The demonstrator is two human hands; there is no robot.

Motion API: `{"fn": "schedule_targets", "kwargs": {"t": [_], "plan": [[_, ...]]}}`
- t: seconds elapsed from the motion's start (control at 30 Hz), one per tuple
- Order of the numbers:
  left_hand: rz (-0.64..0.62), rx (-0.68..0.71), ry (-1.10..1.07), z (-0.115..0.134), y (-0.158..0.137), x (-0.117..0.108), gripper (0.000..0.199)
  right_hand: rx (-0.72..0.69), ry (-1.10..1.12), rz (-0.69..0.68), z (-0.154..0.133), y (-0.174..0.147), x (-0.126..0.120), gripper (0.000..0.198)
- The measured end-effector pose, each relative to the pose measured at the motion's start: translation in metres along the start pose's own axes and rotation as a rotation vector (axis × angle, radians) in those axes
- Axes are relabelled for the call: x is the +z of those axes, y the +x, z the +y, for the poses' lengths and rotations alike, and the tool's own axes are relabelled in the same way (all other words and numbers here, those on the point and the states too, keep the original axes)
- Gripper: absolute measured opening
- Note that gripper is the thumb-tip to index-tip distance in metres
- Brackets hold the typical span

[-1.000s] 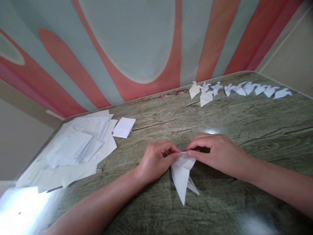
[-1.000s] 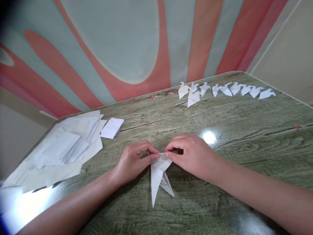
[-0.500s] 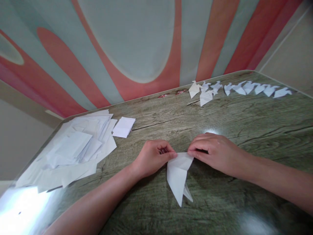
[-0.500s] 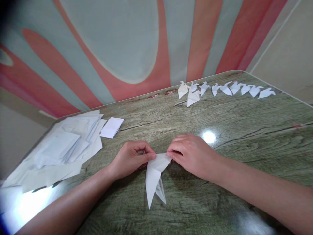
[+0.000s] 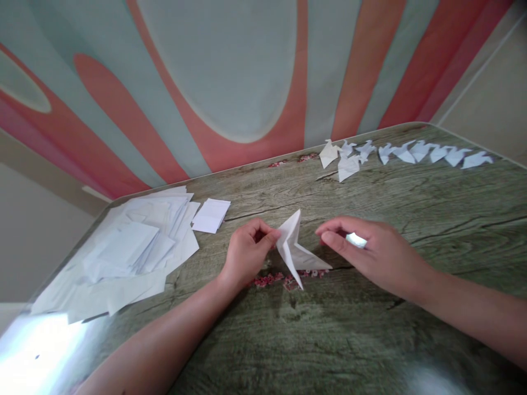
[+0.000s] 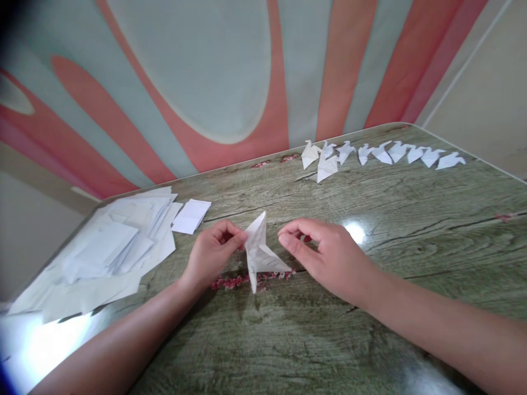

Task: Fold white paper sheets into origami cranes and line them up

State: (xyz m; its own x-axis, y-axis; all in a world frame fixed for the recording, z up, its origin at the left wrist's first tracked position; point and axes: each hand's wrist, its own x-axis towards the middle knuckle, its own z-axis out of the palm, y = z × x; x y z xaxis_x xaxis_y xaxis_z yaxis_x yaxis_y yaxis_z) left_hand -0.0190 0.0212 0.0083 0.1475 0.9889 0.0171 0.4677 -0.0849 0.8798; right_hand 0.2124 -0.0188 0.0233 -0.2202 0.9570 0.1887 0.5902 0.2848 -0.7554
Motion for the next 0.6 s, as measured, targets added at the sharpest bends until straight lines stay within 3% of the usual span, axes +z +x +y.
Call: {"fn": "schedule_targets", "kwargs": {"t": [0.1, 0.27, 0.33, 0.47, 0.53, 0.6], "plan": [[0.069, 0.02, -0.008, 0.0, -0.004, 0.011, 0.019, -0.051, 0.043, 0.016, -0.007, -0.011, 0.01, 0.025], [-0.011, 0.01, -0.217, 0.0, -0.011, 0.026, 0.014, -0.16, -0.093, 0.141, 0.0, -0.014, 0.022, 0.028], [0.004, 0.054, -0.178, 0.001, -0.013, 0.024, 0.017, -0.214, -0.162, 0.171, 0.006, -0.009, 0.02, 0.022], [0.082, 0.381, 0.107, 0.013, -0.016, 0.007, 0.06, -0.331, -0.24, 0.125, 0.013, 0.002, 0.01, 0.019], [-0.005, 0.571, 0.205, 0.022, -0.018, -0.001, 0.066, -0.414, -0.242, 0.059, 0.013, 0.005, 0.006, 0.021], [-0.109, 0.646, 0.231, 0.027, -0.02, -0.006, 0.067, -0.468, -0.219, 0.002, 0.013, 0.005, 0.005, 0.023]]}}
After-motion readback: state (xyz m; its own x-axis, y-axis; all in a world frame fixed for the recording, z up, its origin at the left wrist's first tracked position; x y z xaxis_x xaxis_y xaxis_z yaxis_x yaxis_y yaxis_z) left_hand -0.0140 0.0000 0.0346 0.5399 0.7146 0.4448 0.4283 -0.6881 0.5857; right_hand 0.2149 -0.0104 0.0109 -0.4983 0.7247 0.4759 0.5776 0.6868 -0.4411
